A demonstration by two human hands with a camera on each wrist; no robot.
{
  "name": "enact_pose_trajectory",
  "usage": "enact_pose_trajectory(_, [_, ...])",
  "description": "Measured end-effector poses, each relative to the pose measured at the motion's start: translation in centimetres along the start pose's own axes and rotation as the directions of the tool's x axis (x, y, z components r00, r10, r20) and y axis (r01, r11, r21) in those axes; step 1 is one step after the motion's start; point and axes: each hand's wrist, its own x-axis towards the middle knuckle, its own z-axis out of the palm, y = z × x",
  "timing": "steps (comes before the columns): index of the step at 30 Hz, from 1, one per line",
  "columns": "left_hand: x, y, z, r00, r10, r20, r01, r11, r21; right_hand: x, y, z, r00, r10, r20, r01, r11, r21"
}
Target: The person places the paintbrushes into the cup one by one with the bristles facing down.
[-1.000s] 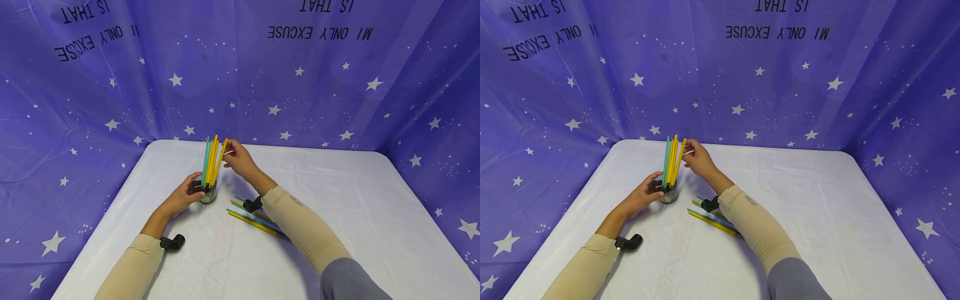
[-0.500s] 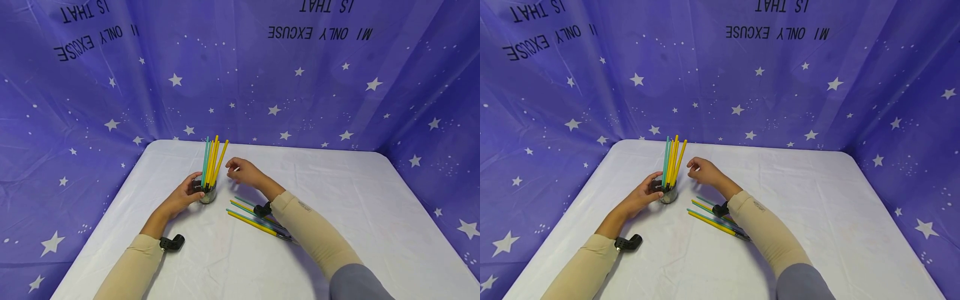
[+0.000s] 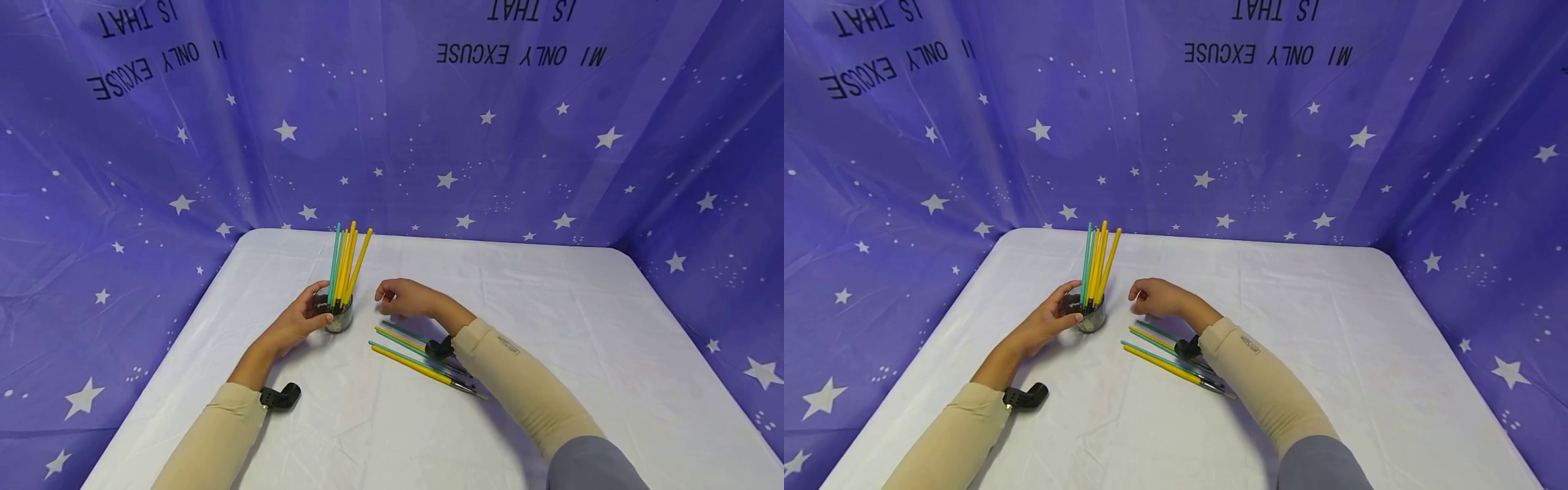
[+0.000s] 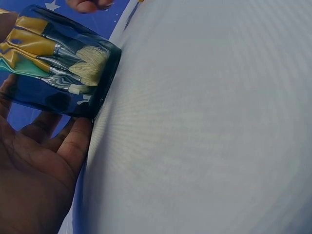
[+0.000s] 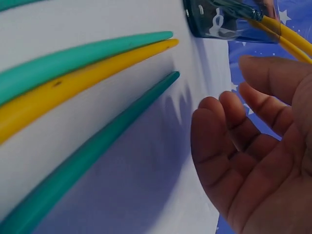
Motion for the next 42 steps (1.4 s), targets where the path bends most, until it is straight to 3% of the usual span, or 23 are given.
enact_pose_trajectory(9, [0.0,0.1,0.0,1.000,-0.006,-0.002,0.006,1.000,0.006,-0.8,0.6,0.1,1.000,0.027,0.002,-0.027,0.997,-0.074])
enact_pose_trajectory(24, [0.0,0.1,0.0,1.000,-0.014,-0.004,0.014,1.000,0.011,-1.2,0.9,0.7,0.996,0.041,0.075,-0.021,0.969,-0.246])
enact_pose_trajectory(42, [0.1,0.1,0.0,1.000,-0.008,-0.006,0.008,1.000,0.017,-0.9,1.1,1.3,0.997,0.028,0.069,-0.008,0.964,-0.267])
